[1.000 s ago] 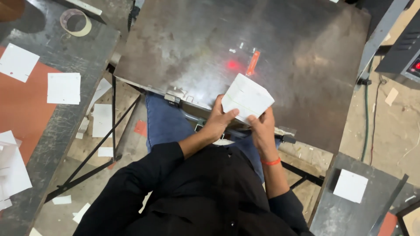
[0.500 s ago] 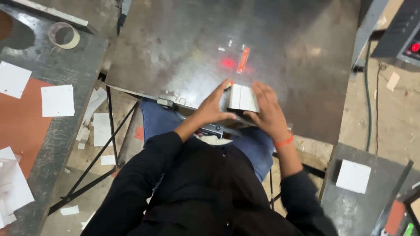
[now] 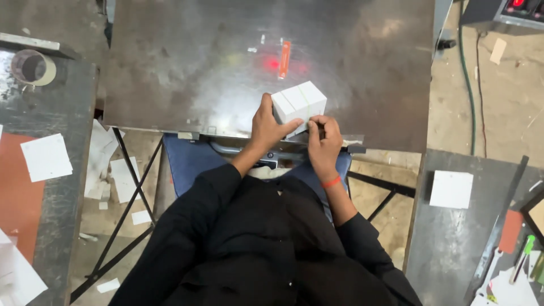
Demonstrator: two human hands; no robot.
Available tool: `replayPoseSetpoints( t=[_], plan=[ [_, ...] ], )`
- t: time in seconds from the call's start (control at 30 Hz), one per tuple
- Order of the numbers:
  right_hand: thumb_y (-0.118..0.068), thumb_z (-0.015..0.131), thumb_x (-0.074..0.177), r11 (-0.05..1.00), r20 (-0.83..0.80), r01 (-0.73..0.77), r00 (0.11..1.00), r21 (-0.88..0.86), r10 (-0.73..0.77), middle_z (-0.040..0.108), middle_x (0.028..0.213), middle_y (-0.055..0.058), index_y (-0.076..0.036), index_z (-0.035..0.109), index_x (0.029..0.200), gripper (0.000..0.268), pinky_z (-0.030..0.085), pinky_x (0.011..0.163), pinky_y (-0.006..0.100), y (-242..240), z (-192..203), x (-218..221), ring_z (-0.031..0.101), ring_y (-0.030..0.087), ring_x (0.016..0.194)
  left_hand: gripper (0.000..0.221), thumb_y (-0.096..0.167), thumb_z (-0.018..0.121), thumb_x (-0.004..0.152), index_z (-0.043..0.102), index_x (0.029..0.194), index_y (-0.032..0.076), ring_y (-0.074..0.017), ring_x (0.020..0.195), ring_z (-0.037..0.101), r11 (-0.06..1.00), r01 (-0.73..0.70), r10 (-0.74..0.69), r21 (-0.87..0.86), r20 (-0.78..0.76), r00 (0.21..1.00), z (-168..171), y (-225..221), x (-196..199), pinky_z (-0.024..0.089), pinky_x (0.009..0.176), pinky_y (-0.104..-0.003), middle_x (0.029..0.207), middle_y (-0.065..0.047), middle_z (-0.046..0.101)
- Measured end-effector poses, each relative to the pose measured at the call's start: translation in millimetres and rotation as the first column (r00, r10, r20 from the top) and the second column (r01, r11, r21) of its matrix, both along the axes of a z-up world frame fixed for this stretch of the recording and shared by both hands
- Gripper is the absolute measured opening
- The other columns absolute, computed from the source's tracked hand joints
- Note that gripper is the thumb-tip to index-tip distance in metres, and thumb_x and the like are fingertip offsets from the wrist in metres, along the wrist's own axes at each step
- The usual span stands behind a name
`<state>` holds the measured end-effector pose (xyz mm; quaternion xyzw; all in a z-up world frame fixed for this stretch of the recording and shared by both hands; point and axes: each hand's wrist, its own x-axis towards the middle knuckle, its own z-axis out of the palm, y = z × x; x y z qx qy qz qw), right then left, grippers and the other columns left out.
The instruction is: Manually aligning and feeding stacks of small paper cards into an industrial machine.
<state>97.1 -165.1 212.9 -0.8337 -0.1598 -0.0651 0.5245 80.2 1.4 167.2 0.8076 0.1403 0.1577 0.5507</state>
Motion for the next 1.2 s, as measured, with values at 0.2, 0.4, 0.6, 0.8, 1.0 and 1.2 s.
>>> replayPoseSetpoints(
  t=[0.2,0.4,0.6,0.8,1.0,1.2],
  plan=[
    [-0.003,0.069,0.098,0.992,0.163,-0.043,0.985,-0.122,0.063,0.061,0.093,0.011,-0.002,0.063,0.101,0.007,0.05,0.071,0.035,21.7,16.1,12.1,0.062,0.024,0.08,0.075,0.043,0.092,0.07,0.046,0.112,0.002,-0.039,0.094,0.072,0.998,-0.068,0.068,-0.018,0.009,0.998,-0.2,7.2,-3.5,0.057,0.079,-0.045,0.101,-0.023,0.068],
    [-0.005,0.069,0.094,0.957,0.185,0.006,0.982,-0.291,0.05,0.058,0.089,0.013,-0.003,0.059,0.094,0.01,0.049,0.071,0.041,21.4,16.6,20.5,0.06,0.03,0.079,0.073,0.042,0.091,0.072,0.045,0.111,0.002,-0.0394,0.097,0.072,0.999,-0.039,0.04,-0.017,0.038,0.999,-8.1,6.6,-1.0,0.057,0.08,-0.045,0.102,-0.023,0.069],
    [-0.001,0.062,0.097,0.996,0.135,-0.08,0.987,-0.047,0.085,0.061,0.089,0.011,-0.003,0.053,0.098,0.009,0.051,0.072,0.04,15.7,7.0,17.9,0.062,0.03,0.078,0.069,0.039,0.09,0.076,0.044,0.112,0.002,-0.0393,0.099,0.072,0.999,-0.015,0.017,-0.029,0.044,0.999,-4.4,8.1,-0.9,0.057,0.082,-0.045,0.104,-0.024,0.069],
    [-0.007,0.067,0.097,0.983,0.153,0.087,0.986,-0.162,-0.062,0.064,0.082,0.016,-0.002,0.064,0.11,0.015,0.051,0.067,0.041,8.0,25.5,45.8,0.063,0.033,0.071,0.083,0.034,0.092,0.073,0.041,0.125,-0.005,-0.0349,0.097,0.073,0.998,0.048,-0.051,0.051,0.058,0.997,-22.3,7.6,3.6,0.058,0.081,-0.042,0.106,-0.023,0.07],
    [-0.01,0.066,0.096,0.9,0.109,0.397,0.917,-0.179,-0.383,0.07,0.089,0.015,-0.009,0.07,0.102,0.008,0.054,0.071,0.041,-41.3,16.1,79.1,0.069,0.034,0.077,0.073,0.023,0.09,0.08,0.047,0.133,-0.004,-0.0263,0.102,0.073,0.976,0.207,-0.198,-0.066,0.125,0.972,-39.0,15.4,10.3,0.059,0.087,-0.036,0.116,-0.017,0.07],
    [0.0,0.074,0.091,0.954,0.133,0.263,0.96,-0.144,-0.245,0.067,0.105,0.013,-0.005,0.072,0.101,0.012,0.055,0.087,0.036,-180.2,11.9,23.2,0.065,0.027,0.101,0.061,0.017,0.086,0.086,0.045,0.128,0.0,-0.0183,0.108,0.064,0.941,0.264,-0.237,-0.213,0.141,0.961,-27.8,31.6,19.8,0.056,0.097,-0.034,0.117,-0.009,0.057]
  ],
)
